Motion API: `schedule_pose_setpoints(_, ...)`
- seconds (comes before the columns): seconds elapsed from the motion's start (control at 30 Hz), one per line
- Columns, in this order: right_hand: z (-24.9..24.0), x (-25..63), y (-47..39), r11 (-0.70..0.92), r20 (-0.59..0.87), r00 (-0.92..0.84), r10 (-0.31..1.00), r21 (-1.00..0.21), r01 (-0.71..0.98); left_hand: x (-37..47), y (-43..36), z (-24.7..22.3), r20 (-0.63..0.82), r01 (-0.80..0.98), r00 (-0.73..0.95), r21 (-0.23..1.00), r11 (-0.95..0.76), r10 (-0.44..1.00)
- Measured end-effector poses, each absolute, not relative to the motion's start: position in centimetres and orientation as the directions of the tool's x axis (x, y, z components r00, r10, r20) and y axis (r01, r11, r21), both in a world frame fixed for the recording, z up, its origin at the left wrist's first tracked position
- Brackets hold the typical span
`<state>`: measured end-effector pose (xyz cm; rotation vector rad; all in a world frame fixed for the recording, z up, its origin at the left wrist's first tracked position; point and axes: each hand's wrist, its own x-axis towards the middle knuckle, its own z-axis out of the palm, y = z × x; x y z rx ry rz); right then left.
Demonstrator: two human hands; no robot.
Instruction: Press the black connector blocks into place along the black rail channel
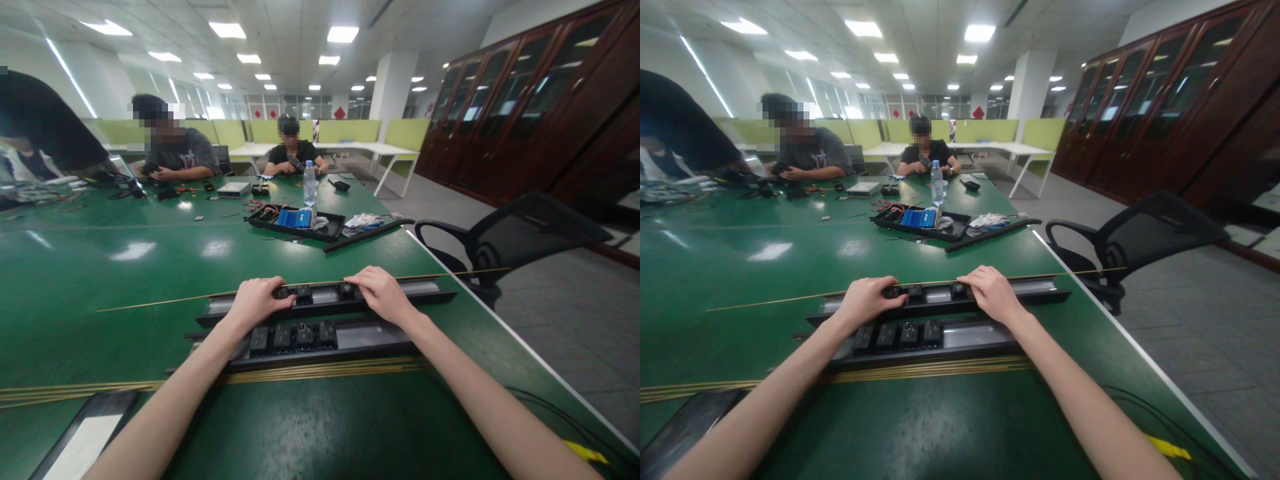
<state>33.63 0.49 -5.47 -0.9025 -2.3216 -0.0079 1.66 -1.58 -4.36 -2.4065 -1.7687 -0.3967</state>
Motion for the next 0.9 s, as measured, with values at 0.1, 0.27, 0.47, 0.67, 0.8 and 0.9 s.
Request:
schedule_pose_setpoints(0.1,-5.44,33.60,0.48,0.762,0.563,-0.561,0.607,-0.215,0.611,1.69,-1.72,-4.30,0.304,0.945,0.294,0.049,-0.323,0.906)
schedule_pose_setpoints(0.27,-5.37,33.59,0.49,0.760,0.560,-0.561,0.610,-0.214,0.614,1.75,-1.99,-4.12,0.317,0.943,0.298,0.046,-0.329,0.900)
schedule_pose_setpoints(0.47,-5.52,33.68,0.55,0.761,0.558,-0.562,0.610,-0.215,0.613,1.81,-2.11,-3.98,0.323,0.944,0.296,0.046,-0.327,0.899)
schedule_pose_setpoints(0.67,-5.52,33.67,0.53,0.759,0.552,-0.563,0.615,-0.220,0.613,1.82,-1.88,-4.19,0.305,0.955,0.261,0.059,-0.292,0.916)
schedule_pose_setpoints(0.8,-5.45,33.65,0.48,0.757,0.557,-0.558,0.615,-0.220,0.615,1.77,-1.65,-4.39,0.296,0.957,0.256,0.059,-0.285,0.920)
schedule_pose_setpoints(0.9,-5.44,33.63,0.49,0.749,0.560,-0.546,0.624,-0.228,0.622,1.69,-1.54,-4.47,0.293,0.957,0.258,0.055,-0.286,0.921)
